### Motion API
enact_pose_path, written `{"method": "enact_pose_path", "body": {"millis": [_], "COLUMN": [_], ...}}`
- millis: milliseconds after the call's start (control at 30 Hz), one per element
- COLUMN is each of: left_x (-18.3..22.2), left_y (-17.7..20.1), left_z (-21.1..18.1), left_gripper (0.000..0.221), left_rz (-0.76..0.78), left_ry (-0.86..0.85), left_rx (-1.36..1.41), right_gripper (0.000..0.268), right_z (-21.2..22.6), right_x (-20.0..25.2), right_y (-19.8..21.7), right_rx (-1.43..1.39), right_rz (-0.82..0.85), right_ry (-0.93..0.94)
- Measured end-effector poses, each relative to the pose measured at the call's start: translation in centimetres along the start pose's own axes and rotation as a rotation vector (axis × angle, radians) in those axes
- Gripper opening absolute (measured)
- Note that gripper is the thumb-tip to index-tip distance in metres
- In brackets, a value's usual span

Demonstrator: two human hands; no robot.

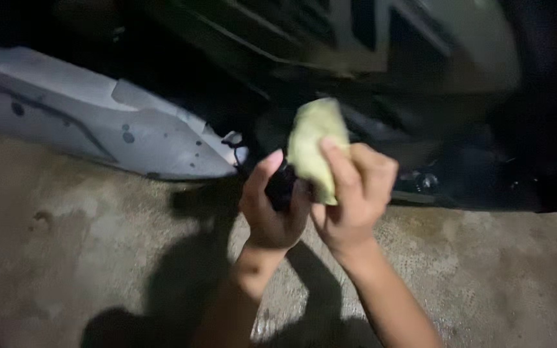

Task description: The person cleans a scooter by spraying a liquid from a small bottle onto a yellow cloth and wiping various parts of the scooter, including the front panel, seat, and rear side panels. The person moves around the scooter to reach different areas while maintaining a consistent spray-and-wipe routine.

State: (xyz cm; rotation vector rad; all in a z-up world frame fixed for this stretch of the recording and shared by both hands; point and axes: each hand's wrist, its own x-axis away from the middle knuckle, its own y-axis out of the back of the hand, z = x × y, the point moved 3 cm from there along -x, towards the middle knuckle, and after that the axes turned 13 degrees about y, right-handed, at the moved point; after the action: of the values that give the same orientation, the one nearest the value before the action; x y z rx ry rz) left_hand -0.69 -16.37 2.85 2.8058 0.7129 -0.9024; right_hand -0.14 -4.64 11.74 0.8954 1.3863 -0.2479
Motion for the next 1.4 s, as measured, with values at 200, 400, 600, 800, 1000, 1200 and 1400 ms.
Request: {"method": "enact_pose_path", "body": {"millis": [200, 400, 600, 800, 1000, 1200, 1400], "left_x": [-0.8, -1.7, -1.6, -1.4, -2.2, -1.0, -1.4], "left_y": [1.2, 1.9, 2.1, 2.1, 1.1, 1.0, 0.6], "left_z": [-1.3, -1.5, -3.0, -2.7, -2.1, -3.0, -3.0], "left_gripper": [0.046, 0.039, 0.040, 0.042, 0.041, 0.046, 0.039], "left_rz": [-0.097, -0.045, -0.050, -0.104, 0.008, -0.056, -0.061], "left_ry": [-0.186, -0.066, -0.075, -0.094, -0.143, -0.032, -0.198], "left_rx": [-0.138, -0.052, -0.093, -0.142, -0.081, -0.052, -0.245], "right_gripper": [0.068, 0.066, 0.057, 0.063, 0.067, 0.063, 0.057], "right_z": [0.4, 1.5, 2.0, 1.5, -0.1, 1.7, 0.8], "right_x": [-2.7, -3.1, -5.0, -2.0, -1.0, -5.0, -1.8], "right_y": [-0.6, 2.3, 0.3, -0.8, 2.6, 0.2, 1.9], "right_rx": [0.091, 0.137, -0.026, -0.072, 0.120, -0.083, -0.103], "right_rz": [0.271, 0.490, 0.281, 0.397, 0.354, 0.349, 0.279], "right_ry": [-0.032, -0.207, -0.050, -0.101, -0.195, -0.232, -0.245]}}
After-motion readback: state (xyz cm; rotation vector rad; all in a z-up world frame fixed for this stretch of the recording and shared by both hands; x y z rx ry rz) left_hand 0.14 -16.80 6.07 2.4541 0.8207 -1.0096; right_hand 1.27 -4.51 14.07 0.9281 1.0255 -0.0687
